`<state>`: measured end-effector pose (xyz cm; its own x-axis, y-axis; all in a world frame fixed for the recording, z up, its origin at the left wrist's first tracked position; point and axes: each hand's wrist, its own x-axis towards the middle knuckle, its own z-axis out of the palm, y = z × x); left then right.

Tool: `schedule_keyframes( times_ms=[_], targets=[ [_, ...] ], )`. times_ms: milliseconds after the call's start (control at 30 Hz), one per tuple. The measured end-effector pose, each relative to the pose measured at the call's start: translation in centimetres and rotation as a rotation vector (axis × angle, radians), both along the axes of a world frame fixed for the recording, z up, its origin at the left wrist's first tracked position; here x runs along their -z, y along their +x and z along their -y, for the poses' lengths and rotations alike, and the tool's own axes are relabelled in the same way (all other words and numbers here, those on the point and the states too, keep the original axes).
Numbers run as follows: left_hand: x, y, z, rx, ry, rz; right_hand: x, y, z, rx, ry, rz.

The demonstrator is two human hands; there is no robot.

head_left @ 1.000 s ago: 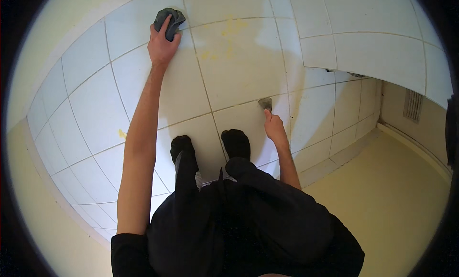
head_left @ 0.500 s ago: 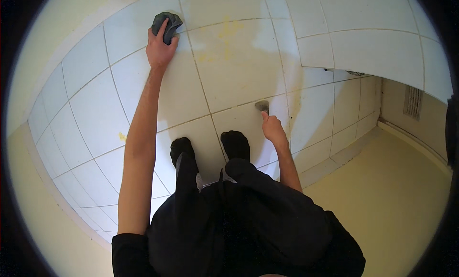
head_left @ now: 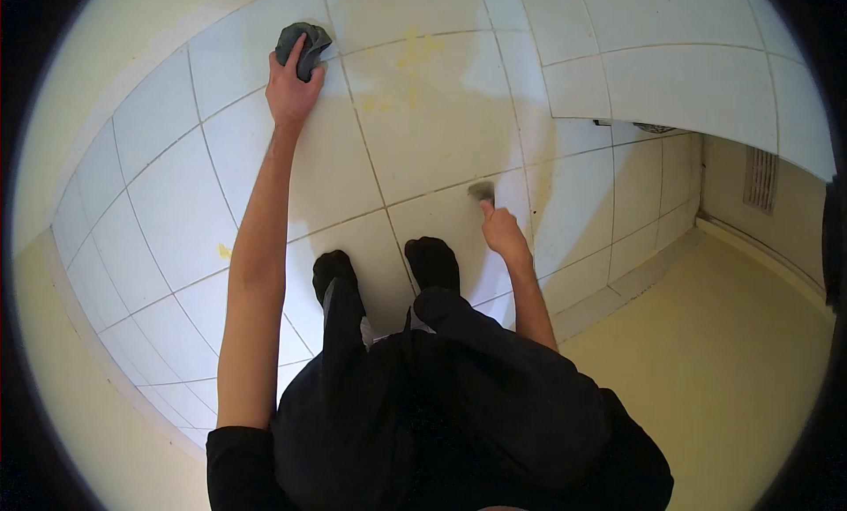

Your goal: The person scrapes residue from a tiled floor using a scraper and scrubs the surface with a cloth.

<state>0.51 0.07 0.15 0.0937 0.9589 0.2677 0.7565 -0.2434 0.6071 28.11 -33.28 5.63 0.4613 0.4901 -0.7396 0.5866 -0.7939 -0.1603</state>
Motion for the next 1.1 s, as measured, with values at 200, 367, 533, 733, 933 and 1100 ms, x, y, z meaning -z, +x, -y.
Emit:
schedule_keyframes(
  times_ms=[200, 367, 533, 733, 933, 1100],
  targets=[
    [-0.1, 0.1, 0.2, 0.003, 0.025, -0.021, 0.3, -0.2, -1.2, 0.025, 0.022, 0.007],
    [0.5, -0.4, -0.1, 0.014, 0.090, 0.007, 0.6, -1.0, 0.5, 0.000, -0.010, 0.034],
    [0.3, -0.1, 0.2, -0.007, 0.040, -0.012, 0.9, -0.7, 0.2, -0.055, 0.044, 0.015],
    [0.0, -0.1, 0.2, 0.005, 0.031, -0.009, -0.6, -0.2, -1.2, -0.006, 0.005, 0.013],
    [0.4, -0.4, 0.2, 0.002, 0.049, -0.002, -0.3, -0.2, 0.8, -0.058, 0.019, 0.023],
    [0.1, -0.1, 0.3, -0.010, 0.034, 0.005, -0.3, 0.7, -1.2, -0.025, 0.134, 0.016]
  ],
)
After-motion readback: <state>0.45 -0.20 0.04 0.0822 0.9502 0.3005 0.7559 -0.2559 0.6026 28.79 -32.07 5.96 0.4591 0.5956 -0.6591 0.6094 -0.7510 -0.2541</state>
